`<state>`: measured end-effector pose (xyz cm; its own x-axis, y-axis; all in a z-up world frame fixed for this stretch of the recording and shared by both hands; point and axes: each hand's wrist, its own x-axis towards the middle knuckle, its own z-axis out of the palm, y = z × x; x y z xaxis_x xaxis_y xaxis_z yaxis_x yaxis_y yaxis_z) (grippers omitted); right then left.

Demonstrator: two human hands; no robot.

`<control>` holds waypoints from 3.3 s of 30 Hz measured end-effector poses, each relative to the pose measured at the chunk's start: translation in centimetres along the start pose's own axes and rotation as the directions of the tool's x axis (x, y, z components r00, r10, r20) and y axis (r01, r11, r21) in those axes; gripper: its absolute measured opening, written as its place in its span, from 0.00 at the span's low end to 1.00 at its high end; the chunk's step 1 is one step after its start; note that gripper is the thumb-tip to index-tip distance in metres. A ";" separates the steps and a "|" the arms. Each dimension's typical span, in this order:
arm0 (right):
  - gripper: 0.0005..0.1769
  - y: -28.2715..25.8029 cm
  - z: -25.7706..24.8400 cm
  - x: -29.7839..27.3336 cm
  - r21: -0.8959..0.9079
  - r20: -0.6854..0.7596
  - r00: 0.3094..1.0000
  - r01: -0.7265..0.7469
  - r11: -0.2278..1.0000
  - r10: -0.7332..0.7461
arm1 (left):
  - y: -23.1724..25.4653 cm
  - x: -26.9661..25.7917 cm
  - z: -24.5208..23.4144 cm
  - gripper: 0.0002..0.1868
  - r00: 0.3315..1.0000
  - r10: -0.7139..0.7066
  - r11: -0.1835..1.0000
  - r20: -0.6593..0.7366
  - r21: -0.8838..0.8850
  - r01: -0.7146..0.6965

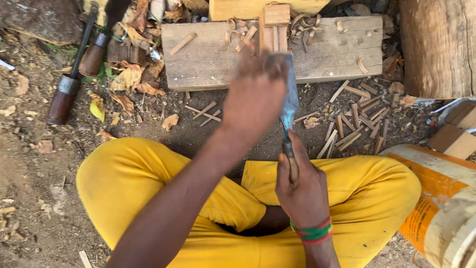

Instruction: The person carves a small wooden piece using a chisel while sitting on the ground, creating thin wood shavings.

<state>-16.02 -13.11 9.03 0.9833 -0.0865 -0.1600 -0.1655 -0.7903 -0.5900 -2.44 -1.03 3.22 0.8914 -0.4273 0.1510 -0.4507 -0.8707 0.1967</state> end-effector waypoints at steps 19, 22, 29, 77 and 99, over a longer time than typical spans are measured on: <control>0.27 0.1 2.0 1.4 0.046 -0.169 0.985 0.056 0.997 -0.048 | -2.4 0.8 2.4 0.25 0.985 -0.165 0.874 0.041 -0.458 0.165; 0.29 1.2 0.4 0.1 0.377 -0.076 0.975 -0.168 0.911 0.211 | -3.0 0.8 3.0 0.29 0.991 -0.081 0.954 -0.108 -0.297 0.046; 0.33 4.6 -0.1 -2.2 0.567 0.021 0.933 -0.308 0.764 0.360 | -2.4 2.0 2.8 0.27 1.000 -0.013 0.994 0.027 -0.112 0.016; 0.27 -0.2 -0.2 -2.6 -0.023 0.037 0.992 -0.117 0.993 0.118 | -1.8 1.1 3.3 0.25 0.972 -0.226 0.943 -0.067 -0.266 0.201; 0.29 -0.8 0.8 -2.6 -0.073 0.034 0.998 -0.050 0.996 0.053 | 1.5 -1.1 -0.7 0.14 0.996 -0.084 0.969 0.026 -0.231 0.088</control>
<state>-18.50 -11.72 9.30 0.9700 -0.1073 -0.2181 -0.2087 -0.8273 -0.5216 -4.09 -1.67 4.00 0.9272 -0.3585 0.1087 -0.3692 -0.8253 0.4272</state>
